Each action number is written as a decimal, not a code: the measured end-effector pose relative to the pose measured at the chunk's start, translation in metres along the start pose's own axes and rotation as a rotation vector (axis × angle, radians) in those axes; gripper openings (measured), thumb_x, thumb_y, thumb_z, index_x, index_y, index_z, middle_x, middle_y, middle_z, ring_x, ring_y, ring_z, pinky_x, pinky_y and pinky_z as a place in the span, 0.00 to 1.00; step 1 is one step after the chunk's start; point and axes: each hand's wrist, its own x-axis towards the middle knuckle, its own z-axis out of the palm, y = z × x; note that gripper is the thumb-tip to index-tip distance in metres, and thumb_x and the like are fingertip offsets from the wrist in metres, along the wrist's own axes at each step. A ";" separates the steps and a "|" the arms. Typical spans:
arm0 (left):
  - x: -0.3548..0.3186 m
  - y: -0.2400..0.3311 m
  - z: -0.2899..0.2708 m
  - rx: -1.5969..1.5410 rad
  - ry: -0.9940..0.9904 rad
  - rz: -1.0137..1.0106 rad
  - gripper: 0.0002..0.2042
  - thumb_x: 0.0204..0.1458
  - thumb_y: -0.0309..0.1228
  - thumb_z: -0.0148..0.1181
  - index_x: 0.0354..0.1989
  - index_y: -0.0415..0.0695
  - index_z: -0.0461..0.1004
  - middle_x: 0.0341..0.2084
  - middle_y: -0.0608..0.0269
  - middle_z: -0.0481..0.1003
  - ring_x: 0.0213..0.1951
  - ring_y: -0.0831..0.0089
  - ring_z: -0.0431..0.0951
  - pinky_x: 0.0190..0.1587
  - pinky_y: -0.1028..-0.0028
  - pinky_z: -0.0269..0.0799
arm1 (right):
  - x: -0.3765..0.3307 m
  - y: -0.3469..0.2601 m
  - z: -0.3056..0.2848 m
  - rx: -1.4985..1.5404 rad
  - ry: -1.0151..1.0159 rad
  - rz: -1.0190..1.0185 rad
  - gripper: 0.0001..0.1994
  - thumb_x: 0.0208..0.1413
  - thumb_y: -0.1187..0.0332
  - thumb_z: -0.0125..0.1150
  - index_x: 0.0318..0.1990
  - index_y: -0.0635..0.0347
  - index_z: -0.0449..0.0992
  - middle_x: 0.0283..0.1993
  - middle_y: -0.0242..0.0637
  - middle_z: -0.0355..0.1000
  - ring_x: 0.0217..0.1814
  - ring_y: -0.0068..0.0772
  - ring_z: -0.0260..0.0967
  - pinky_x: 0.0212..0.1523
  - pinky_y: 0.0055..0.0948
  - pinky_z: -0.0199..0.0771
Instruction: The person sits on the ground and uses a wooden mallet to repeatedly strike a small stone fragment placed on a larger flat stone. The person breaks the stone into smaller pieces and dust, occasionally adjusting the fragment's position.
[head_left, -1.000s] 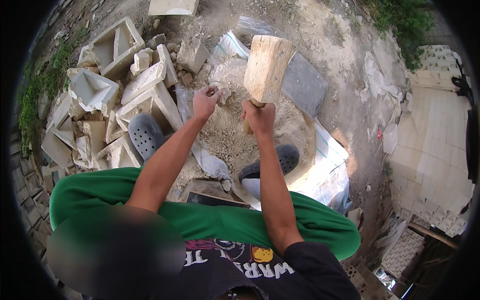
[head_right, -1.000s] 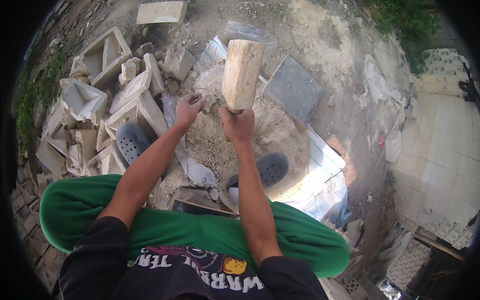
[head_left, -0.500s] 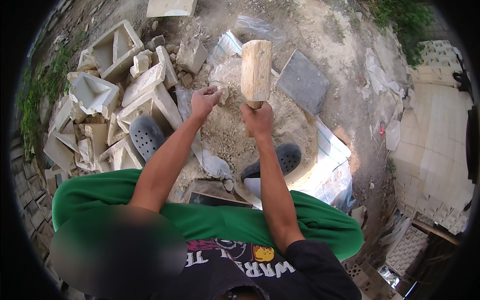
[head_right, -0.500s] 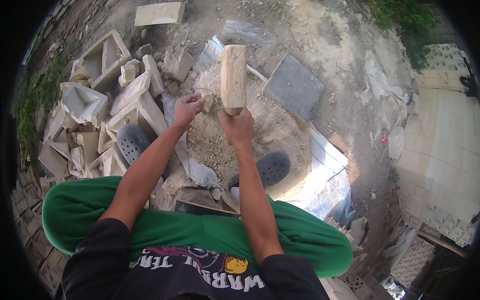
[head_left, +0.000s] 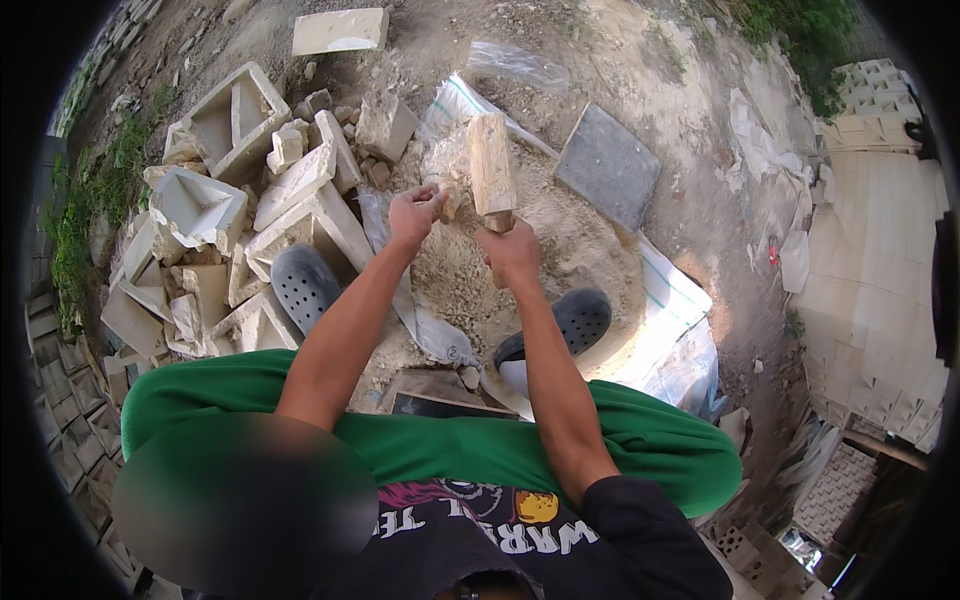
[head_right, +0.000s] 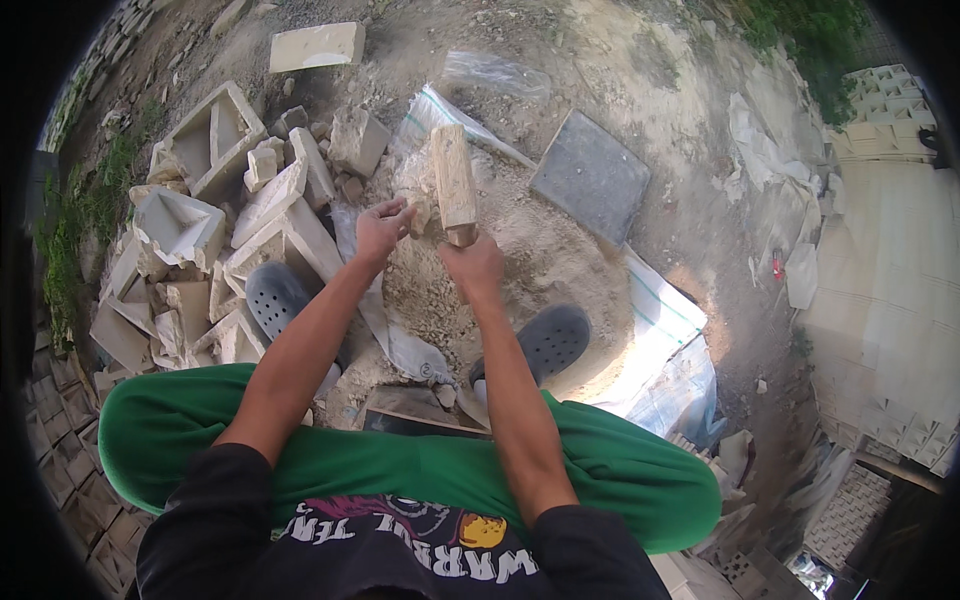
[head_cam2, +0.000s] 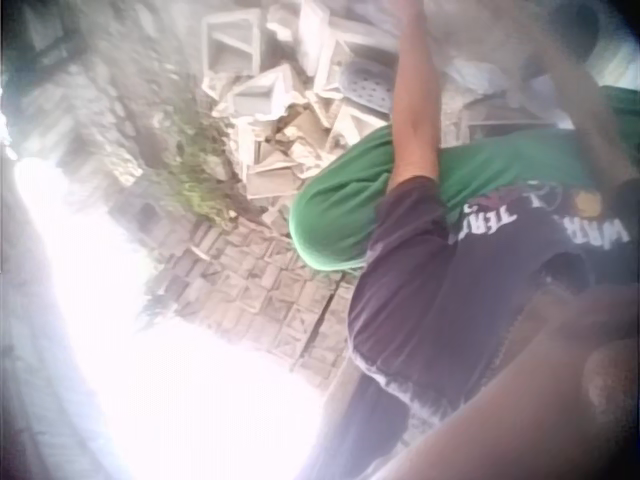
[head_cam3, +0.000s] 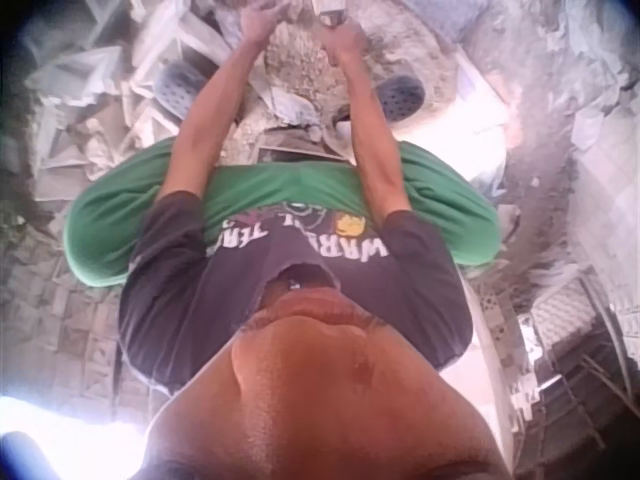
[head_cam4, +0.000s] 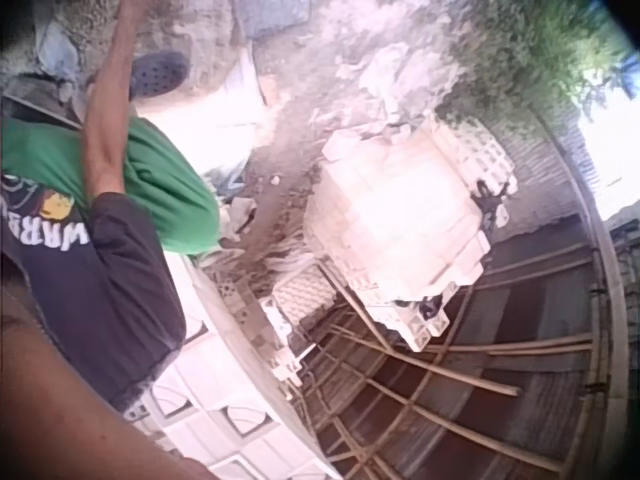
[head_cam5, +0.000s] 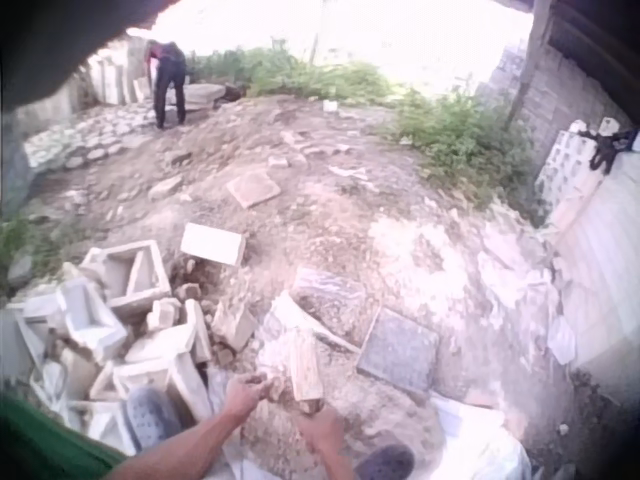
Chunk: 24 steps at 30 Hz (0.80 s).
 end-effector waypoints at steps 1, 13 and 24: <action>0.001 -0.002 -0.002 -0.006 0.005 0.015 0.25 0.53 0.34 0.73 0.57 0.36 0.76 0.43 0.62 0.80 0.36 0.80 0.78 0.38 0.77 0.78 | -0.003 -0.013 -0.005 0.042 0.081 -0.088 0.14 0.46 0.62 0.68 0.33 0.65 0.81 0.24 0.38 0.78 0.21 0.31 0.77 0.26 0.32 0.77; -0.004 0.008 -0.007 0.173 0.063 0.139 0.24 0.51 0.38 0.74 0.52 0.35 0.80 0.41 0.60 0.84 0.40 0.78 0.80 0.46 0.76 0.74 | -0.013 0.016 0.014 -0.039 -0.166 0.220 0.20 0.42 0.57 0.69 0.39 0.64 0.82 0.37 0.55 0.80 0.43 0.61 0.79 0.45 0.48 0.78; 0.002 -0.004 -0.008 0.159 0.075 0.158 0.24 0.50 0.40 0.75 0.51 0.37 0.81 0.42 0.57 0.84 0.42 0.76 0.83 0.48 0.75 0.76 | -0.014 -0.025 0.007 0.134 -0.013 -0.027 0.20 0.42 0.58 0.70 0.38 0.67 0.81 0.35 0.56 0.80 0.42 0.55 0.80 0.41 0.44 0.79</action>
